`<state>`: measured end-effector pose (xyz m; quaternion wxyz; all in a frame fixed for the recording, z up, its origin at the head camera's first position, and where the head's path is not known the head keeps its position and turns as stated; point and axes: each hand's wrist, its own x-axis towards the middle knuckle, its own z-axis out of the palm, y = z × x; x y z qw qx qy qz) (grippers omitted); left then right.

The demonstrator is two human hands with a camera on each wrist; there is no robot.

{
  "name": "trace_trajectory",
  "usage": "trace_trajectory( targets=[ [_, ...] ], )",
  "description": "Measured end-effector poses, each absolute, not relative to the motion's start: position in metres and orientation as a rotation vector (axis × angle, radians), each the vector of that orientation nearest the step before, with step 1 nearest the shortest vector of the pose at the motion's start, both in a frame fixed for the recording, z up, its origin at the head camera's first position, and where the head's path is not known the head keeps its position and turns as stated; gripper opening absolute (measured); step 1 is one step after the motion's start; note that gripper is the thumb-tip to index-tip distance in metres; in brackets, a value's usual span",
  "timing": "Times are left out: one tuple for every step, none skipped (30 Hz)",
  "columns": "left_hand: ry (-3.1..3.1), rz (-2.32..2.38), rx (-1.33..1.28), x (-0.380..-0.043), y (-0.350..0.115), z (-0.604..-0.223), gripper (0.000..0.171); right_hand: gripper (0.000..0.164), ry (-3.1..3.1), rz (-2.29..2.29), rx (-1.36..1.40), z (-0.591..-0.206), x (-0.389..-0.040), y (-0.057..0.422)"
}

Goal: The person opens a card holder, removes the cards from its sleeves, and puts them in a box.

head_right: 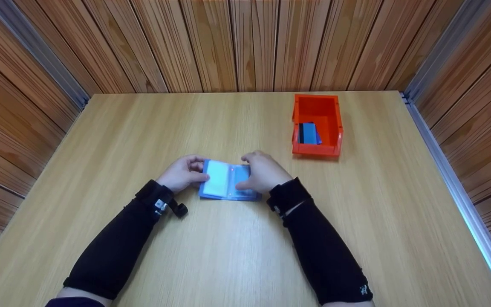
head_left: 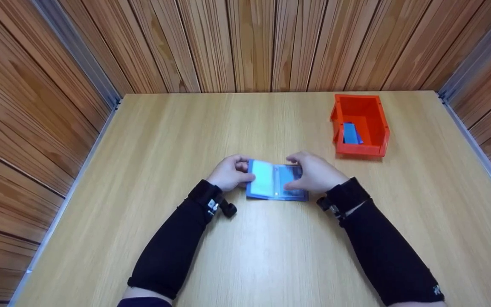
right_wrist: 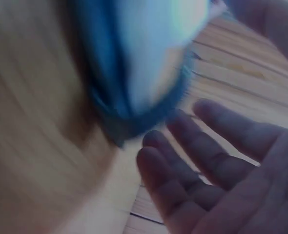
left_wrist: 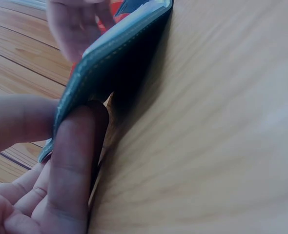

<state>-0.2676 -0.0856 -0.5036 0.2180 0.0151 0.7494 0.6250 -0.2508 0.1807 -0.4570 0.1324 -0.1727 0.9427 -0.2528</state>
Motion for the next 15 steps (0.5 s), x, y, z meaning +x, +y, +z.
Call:
trace_trajectory(
  targets=[
    [2.064,1.741,0.042,-0.267,-0.085,-0.504,0.053,0.086,2.739,-0.685,-0.527,-0.46,-0.25,0.178],
    [2.056,1.749,0.042,-0.267,-0.085,-0.504,0.053,0.087,2.743,-0.644,-0.545,-0.462,-0.25,0.176],
    [2.047,1.759,0.043,-0.267,-0.085,-0.504,0.053,0.087,2.753,-0.61,-0.557,-0.464,-0.249,0.174],
    [2.039,1.766,0.045,-0.267,-0.085,-0.505,0.053,0.087,2.762,-0.584,-0.558,-0.466,-0.249,0.173],
    [2.036,1.77,0.044,-0.267,-0.084,-0.505,0.053,0.088,2.769,-0.569,-0.555,-0.467,-0.248,0.172],
    [2.039,1.771,0.045,-0.267,-0.084,-0.505,0.053,0.088,2.775,-0.559,-0.551,-0.468,-0.248,0.172],
    [2.041,1.77,0.046,-0.267,-0.085,-0.505,0.053,0.089,2.78,-0.551,-0.548,-0.469,-0.248,0.171],
    [2.041,1.77,0.047,-0.267,-0.085,-0.505,0.053,0.09,2.782,-0.545,-0.547,-0.47,-0.248,0.171],
    [2.04,1.77,0.05,-0.267,-0.085,-0.505,0.052,0.09,2.785,-0.538,-0.548,-0.47,-0.248,0.171],
    [2.042,1.766,0.051,-0.268,-0.085,-0.505,0.052,0.091,2.787,-0.535,-0.551,-0.47,-0.248,0.171],
    [2.046,1.762,0.054,-0.268,-0.085,-0.505,0.052,0.091,2.788,-0.532,-0.556,-0.47,-0.248,0.171],
    [2.05,1.757,0.057,-0.268,-0.086,-0.505,0.052,0.091,2.789,-0.53,-0.562,-0.471,-0.248,0.171],
    [2.053,1.754,0.058,-0.268,-0.086,-0.505,0.052,0.091,2.79,-0.529,-0.567,-0.471,-0.248,0.171],
    [2.054,1.752,0.058,-0.268,-0.086,-0.505,0.052,0.092,2.791,-0.528,-0.57,-0.471,-0.249,0.171],
    [2.058,1.75,0.059,-0.268,-0.086,-0.505,0.052,0.092,2.791,-0.529,-0.57,-0.47,-0.249,0.171]
  ],
)
